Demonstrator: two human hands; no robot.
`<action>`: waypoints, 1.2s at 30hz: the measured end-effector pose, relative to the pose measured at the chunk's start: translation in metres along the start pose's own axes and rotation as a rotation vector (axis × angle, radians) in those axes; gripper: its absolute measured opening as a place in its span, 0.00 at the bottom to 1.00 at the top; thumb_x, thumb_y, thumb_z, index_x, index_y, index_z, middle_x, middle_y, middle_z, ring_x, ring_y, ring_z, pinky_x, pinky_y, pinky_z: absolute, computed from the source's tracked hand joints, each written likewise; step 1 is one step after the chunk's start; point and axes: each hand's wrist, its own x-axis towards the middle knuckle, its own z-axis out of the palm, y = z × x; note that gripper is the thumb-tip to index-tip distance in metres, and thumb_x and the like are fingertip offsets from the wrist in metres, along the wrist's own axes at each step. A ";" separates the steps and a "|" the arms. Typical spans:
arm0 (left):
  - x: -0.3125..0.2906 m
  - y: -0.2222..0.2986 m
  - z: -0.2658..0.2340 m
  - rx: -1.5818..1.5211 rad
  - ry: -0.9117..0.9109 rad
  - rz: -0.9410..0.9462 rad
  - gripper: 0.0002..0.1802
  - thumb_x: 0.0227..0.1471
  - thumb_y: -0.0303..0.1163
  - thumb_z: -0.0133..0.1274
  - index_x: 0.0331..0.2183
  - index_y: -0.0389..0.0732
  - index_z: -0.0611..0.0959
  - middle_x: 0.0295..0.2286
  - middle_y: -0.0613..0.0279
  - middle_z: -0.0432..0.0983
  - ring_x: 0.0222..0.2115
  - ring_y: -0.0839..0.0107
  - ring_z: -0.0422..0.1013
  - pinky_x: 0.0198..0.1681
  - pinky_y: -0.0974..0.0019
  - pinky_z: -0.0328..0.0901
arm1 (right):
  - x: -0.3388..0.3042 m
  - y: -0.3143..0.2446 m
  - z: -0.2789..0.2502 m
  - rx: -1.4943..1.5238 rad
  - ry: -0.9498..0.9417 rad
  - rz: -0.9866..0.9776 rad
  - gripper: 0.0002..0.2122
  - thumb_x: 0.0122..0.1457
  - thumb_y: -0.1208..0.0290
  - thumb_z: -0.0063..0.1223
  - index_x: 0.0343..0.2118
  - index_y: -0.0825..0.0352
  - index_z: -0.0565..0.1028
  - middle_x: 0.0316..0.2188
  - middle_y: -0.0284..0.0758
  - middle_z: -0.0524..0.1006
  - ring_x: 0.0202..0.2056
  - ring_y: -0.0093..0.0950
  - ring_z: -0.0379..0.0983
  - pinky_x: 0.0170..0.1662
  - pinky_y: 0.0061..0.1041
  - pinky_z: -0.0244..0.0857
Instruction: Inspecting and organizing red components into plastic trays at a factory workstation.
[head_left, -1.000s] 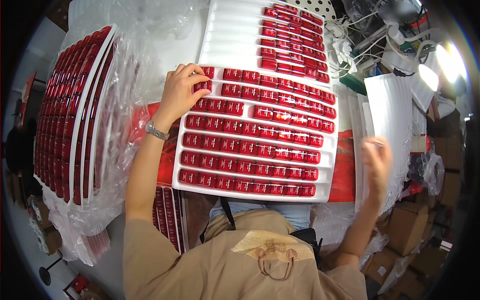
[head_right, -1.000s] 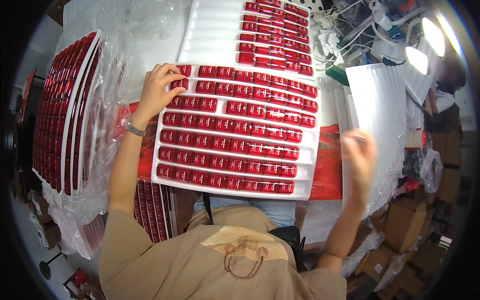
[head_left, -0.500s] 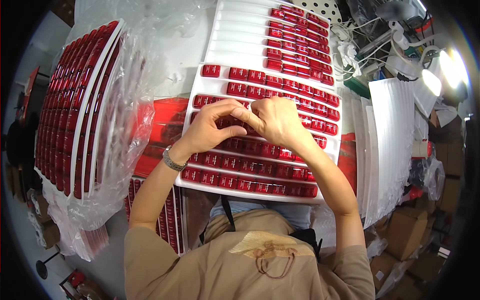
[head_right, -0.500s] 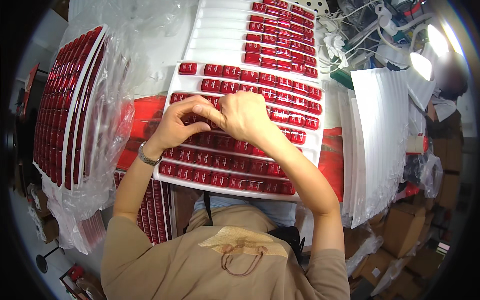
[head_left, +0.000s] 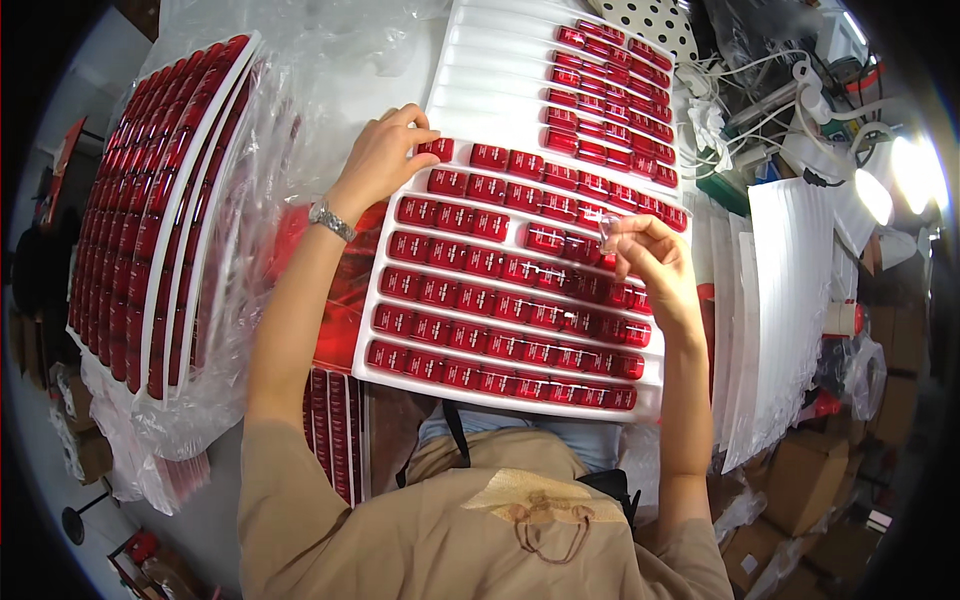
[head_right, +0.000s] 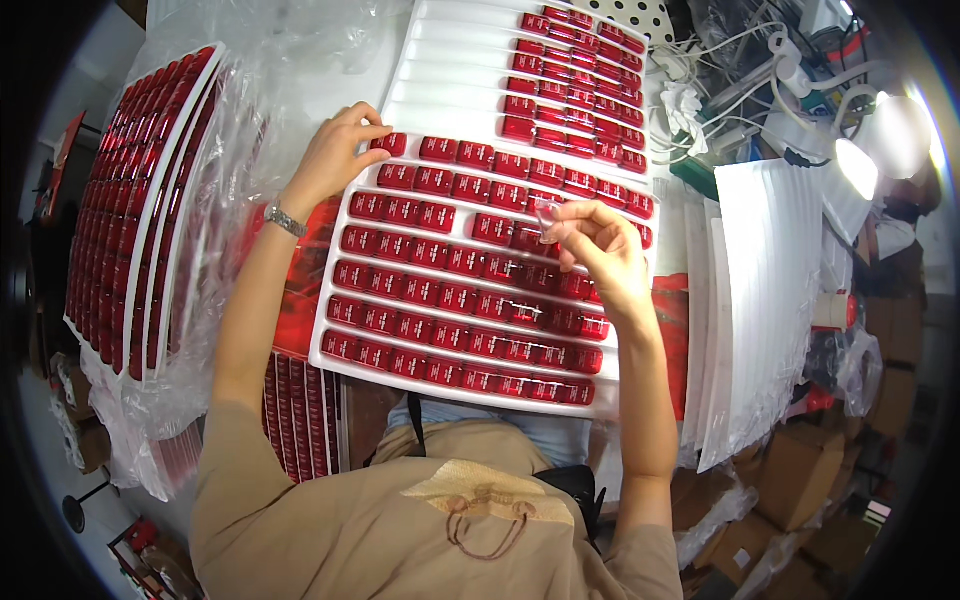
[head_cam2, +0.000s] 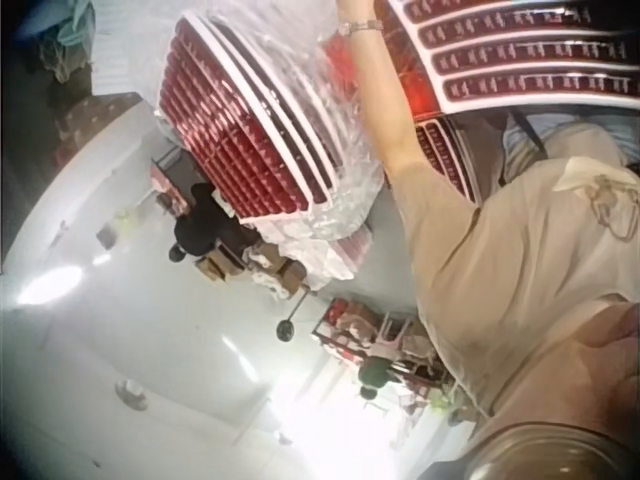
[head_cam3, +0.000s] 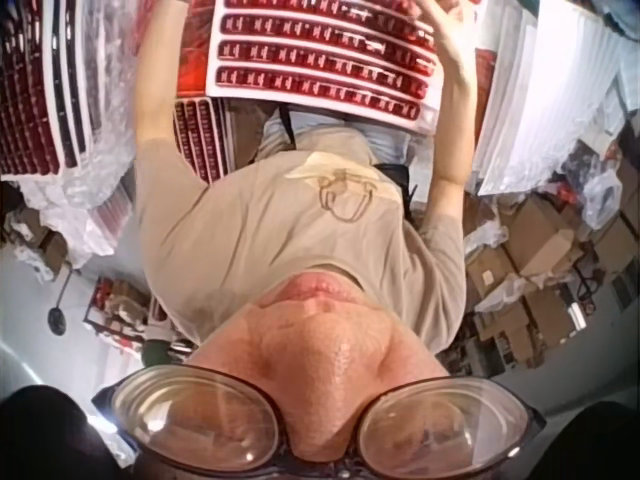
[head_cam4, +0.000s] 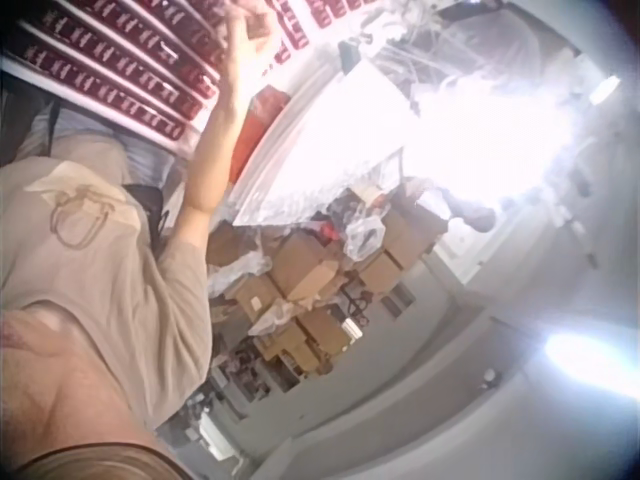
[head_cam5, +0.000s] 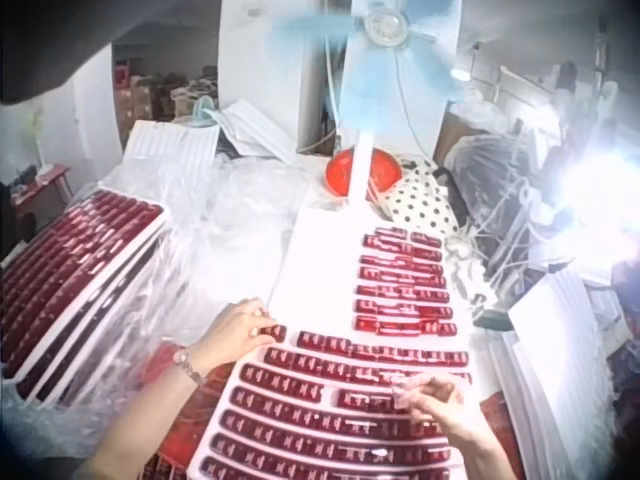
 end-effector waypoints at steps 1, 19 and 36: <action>0.001 0.002 -0.003 0.038 -0.052 0.013 0.11 0.41 0.31 0.60 0.32 0.40 0.83 0.32 0.64 0.72 0.34 0.65 0.67 0.41 0.64 0.64 | 0.001 -0.001 0.003 0.058 0.005 -0.025 0.06 0.56 0.74 0.53 0.35 0.68 0.74 0.25 0.30 0.76 0.23 0.15 0.68 0.29 0.14 0.65; -0.005 0.030 -0.005 -0.343 0.003 -0.086 0.13 0.46 0.20 0.54 0.38 0.33 0.78 0.36 0.59 0.71 0.35 0.70 0.70 0.39 0.70 0.65 | -0.106 -0.027 -0.046 -0.845 0.732 -0.307 0.12 0.50 0.68 0.59 0.34 0.70 0.74 0.28 0.40 0.75 0.30 0.36 0.73 0.35 0.32 0.67; -0.018 0.084 0.017 -0.182 -0.166 0.206 0.15 0.38 0.29 0.62 0.33 0.36 0.82 0.31 0.61 0.72 0.36 0.65 0.68 0.42 0.63 0.63 | -0.200 -0.020 -0.171 -0.605 1.008 -0.250 0.11 0.56 0.78 0.50 0.43 0.72 0.71 0.34 0.36 0.75 0.29 0.21 0.70 0.34 0.18 0.65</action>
